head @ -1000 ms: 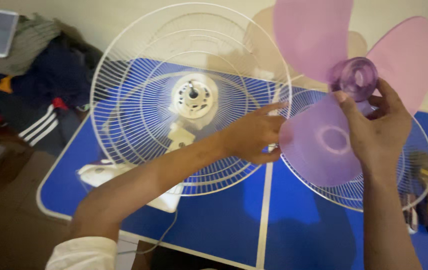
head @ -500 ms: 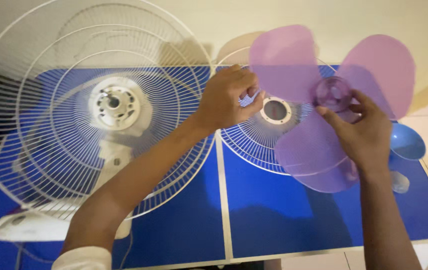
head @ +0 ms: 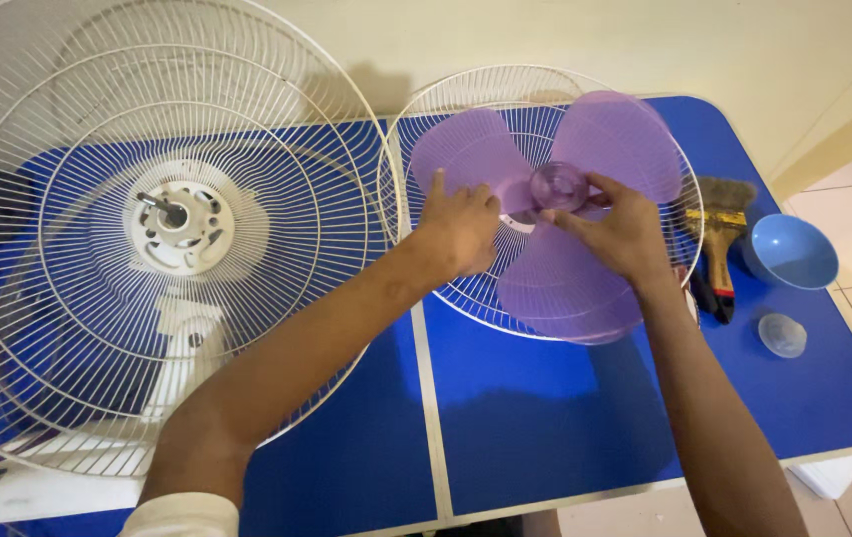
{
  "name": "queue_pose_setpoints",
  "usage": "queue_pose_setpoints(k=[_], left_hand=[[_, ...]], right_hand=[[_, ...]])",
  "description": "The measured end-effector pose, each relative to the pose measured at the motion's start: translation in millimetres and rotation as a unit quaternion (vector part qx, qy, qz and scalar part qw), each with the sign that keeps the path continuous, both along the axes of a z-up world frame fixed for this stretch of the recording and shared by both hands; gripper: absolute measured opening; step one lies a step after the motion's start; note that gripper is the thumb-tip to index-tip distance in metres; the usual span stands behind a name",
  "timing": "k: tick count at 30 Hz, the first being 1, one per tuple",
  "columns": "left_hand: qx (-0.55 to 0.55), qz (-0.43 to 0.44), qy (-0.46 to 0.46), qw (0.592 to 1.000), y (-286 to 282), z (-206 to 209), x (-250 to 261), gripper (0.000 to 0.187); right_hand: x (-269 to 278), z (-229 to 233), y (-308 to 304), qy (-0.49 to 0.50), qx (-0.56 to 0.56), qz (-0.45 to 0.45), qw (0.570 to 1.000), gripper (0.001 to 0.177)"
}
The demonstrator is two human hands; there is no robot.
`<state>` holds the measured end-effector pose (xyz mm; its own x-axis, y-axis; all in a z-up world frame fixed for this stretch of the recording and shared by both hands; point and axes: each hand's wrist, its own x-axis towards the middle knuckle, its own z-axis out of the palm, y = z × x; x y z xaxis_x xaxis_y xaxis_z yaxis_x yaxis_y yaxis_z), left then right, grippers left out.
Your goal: The person disassembles an electric fan by removing the front grille, fan blades, and central hub. They then use a screwdriver to loosen a screw on the motor housing.
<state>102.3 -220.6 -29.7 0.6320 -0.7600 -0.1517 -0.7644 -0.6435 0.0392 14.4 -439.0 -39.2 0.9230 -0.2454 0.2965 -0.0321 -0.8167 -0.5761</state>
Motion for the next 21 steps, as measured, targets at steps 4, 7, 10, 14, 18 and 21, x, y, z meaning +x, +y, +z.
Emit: queue_pose_setpoints(k=[4,7,10,14,18,21], left_hand=[[0.013,0.019,0.029,0.999,4,-4,6,0.071],[0.031,0.028,0.059,0.997,5,-1,7,0.073],[0.052,0.043,0.098,0.993,6,-2,4,0.068],[0.072,0.044,0.122,0.989,4,-6,4,0.064],[0.059,0.052,0.122,0.989,3,-15,5,0.063],[0.017,0.041,0.065,0.997,3,-19,6,0.066]], right_hand=[[14,-13,2,0.04,0.031,-0.009,0.999,0.076],[25,-19,7,0.045,0.046,-0.01,0.998,0.077],[30,-25,14,0.051,0.069,-0.008,0.996,0.075],[32,-32,15,0.06,0.052,-0.004,0.997,0.072],[35,-41,10,0.046,0.034,0.021,0.998,0.067],[40,-50,8,0.067,0.024,0.013,0.997,0.061]])
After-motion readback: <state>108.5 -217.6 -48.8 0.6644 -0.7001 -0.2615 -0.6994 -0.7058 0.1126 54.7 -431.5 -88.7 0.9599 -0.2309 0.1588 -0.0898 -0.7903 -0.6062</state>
